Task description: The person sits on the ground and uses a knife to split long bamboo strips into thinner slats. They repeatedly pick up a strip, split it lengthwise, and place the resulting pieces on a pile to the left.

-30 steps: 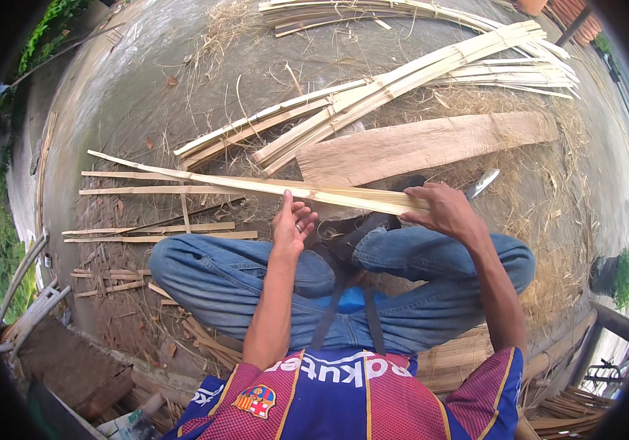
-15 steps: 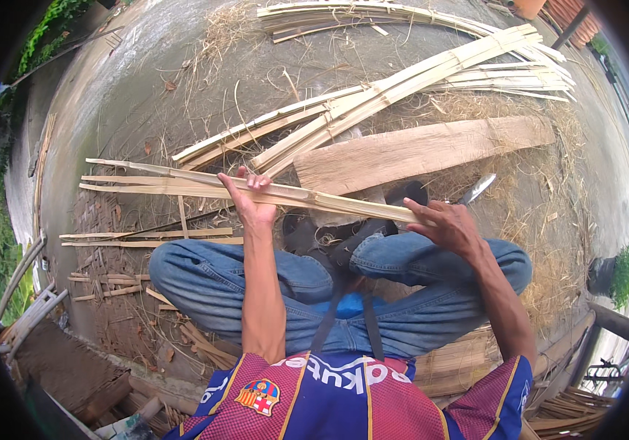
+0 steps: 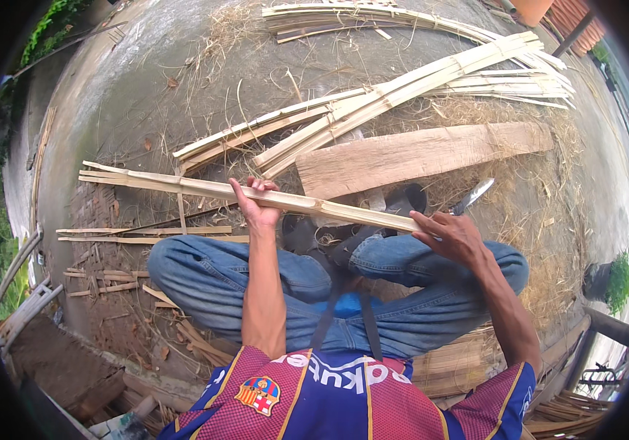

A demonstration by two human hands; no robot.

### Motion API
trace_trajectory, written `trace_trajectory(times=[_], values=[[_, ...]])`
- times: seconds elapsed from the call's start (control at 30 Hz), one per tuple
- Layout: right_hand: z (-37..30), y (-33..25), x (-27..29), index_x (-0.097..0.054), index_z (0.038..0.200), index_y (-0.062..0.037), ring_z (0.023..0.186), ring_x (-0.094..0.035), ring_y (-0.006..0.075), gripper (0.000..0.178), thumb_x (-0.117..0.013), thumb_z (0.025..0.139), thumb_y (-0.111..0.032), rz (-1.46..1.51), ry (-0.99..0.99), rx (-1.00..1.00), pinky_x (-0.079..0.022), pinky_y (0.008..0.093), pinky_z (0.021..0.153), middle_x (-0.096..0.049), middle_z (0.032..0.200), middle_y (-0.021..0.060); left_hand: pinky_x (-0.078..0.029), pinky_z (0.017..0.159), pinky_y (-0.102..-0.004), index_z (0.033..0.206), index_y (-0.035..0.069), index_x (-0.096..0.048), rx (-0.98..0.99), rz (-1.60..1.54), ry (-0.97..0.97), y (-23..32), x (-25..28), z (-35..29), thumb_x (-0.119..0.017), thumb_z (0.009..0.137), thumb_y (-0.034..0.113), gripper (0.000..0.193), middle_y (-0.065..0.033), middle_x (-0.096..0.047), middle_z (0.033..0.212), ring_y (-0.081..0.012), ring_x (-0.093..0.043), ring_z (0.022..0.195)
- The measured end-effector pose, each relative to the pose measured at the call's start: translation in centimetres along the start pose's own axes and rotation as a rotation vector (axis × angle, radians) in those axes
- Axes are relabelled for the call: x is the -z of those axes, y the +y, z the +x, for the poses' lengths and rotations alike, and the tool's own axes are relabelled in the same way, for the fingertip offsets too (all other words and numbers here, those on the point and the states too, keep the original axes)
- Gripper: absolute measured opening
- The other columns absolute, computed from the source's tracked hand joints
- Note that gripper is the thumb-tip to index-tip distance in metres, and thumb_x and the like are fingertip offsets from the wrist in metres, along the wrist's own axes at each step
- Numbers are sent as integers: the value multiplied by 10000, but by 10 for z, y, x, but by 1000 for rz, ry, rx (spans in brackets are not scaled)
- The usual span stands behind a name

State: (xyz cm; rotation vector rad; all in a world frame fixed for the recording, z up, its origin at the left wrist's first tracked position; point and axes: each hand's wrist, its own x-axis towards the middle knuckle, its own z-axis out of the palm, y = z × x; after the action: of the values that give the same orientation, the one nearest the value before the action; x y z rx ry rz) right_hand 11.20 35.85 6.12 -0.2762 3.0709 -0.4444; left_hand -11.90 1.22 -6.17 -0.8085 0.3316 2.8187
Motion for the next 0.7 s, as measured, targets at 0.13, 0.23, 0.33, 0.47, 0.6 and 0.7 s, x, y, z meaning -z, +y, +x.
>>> trace_trajectory(times=[0.13, 0.23, 0.33, 0.47, 0.6, 0.7], values=[[6, 12, 2, -622, 1367, -259, 606, -613, 219, 492, -731, 899, -365, -4, -20, 5, -492, 376, 524, -606, 730, 39, -301, 523, -261, 756, 119, -597, 175, 85, -253, 9, -1, -2, -682, 905, 575, 487, 58, -254, 539, -89, -255, 488], [-3, 14, 14, -581, 1417, -279, 612, -614, 218, 583, -751, 871, -390, -18, -13, -43, -496, 371, 531, -599, 713, 38, -281, 540, -259, 739, 109, -581, 239, 90, -435, 2, -14, -7, -652, 936, 556, 495, 51, -247, 545, -92, -247, 503], [2, 25, 7, -583, 1413, -281, 610, -611, 216, 590, -759, 861, -391, -62, 2, -12, -494, 366, 527, -596, 703, 38, -376, 577, -269, 746, 120, -608, 183, -34, -102, -4, -15, 2, -720, 892, 534, 453, 42, -340, 547, -98, -354, 511], [-3, 21, 8, -638, 1357, -259, 563, -587, 220, 528, -762, 860, -385, -162, 36, 26, -484, 376, 526, -591, 684, 35, -346, 509, -264, 707, 151, -546, 105, -34, 77, -10, 2, 7, -711, 895, 555, 475, 53, -335, 509, -95, -361, 470], [3, 20, 6, -666, 1323, -244, 541, -578, 218, 487, -759, 864, -380, -45, 11, -8, -490, 376, 533, -590, 661, 35, -238, 419, -265, 616, 162, -438, 43, 161, 115, -10, 10, 11, -626, 956, 558, 556, 54, -235, 479, -98, -207, 402], [21, 0, 27, -655, 1324, -165, 900, -648, 270, 461, -725, 901, -334, -194, 131, -88, -523, 410, 759, -660, 1028, 103, -218, 416, -272, 582, 164, -410, 37, 145, 110, -26, 2, 2, -527, 1027, 512, 577, 53, -212, 485, -102, -173, 412]])
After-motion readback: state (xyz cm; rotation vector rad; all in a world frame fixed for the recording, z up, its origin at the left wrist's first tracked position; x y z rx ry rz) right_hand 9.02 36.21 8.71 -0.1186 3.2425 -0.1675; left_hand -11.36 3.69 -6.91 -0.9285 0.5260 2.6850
